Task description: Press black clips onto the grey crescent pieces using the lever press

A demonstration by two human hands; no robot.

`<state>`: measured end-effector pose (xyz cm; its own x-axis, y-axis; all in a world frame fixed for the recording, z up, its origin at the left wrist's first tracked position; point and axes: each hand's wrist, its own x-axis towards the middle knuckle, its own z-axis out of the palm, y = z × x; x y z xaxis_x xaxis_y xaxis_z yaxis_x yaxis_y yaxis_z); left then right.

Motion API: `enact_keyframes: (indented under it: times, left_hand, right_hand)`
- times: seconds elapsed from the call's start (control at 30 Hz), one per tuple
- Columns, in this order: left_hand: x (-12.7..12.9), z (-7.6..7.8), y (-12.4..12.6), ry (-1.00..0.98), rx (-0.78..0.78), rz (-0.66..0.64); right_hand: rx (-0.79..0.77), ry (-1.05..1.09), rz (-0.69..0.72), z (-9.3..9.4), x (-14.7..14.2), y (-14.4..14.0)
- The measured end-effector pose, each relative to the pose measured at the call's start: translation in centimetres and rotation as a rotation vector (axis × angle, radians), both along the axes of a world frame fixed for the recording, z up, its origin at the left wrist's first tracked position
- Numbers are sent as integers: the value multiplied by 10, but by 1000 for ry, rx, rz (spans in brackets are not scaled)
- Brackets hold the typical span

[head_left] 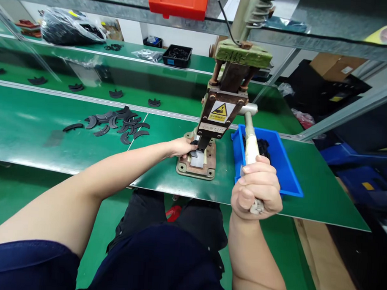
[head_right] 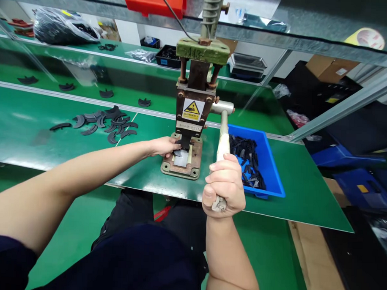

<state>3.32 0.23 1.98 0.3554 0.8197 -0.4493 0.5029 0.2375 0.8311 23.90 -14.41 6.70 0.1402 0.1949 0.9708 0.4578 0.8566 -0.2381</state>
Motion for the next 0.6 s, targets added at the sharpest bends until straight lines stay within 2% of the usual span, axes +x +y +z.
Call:
enact_keyframes:
  times: [0.1, 0.2, 0.3, 0.4, 0.5, 0.53, 0.6]
  left_hand:
    - [-1, -4, -1, -26, -23, 8]
    - [-2, -3, 2, -34, -33, 23]
    - [-4, 7, 0, -53, -61, 84]
    - [-13, 20, -9, -200, -33, -23]
    - [-40, 26, -12, -281, 21, -152]
    - [-54, 24, -10, -260, 63, -141]
    - [-94, 17, -2, -152, 208, -41]
  right_hand:
    - [-2, -12, -13, 0, 0, 0]
    - [-5, -13, -18, 0, 1, 0]
    - [1, -34, -2, -1, 3, 0]
    - [6, -13, -2, -1, 2, 0]
    - [20, 14, 2, -3, 2, 1]
    - [20, 19, 7, -3, 2, 1]
    - [36, 34, 15, -6, 3, 5]
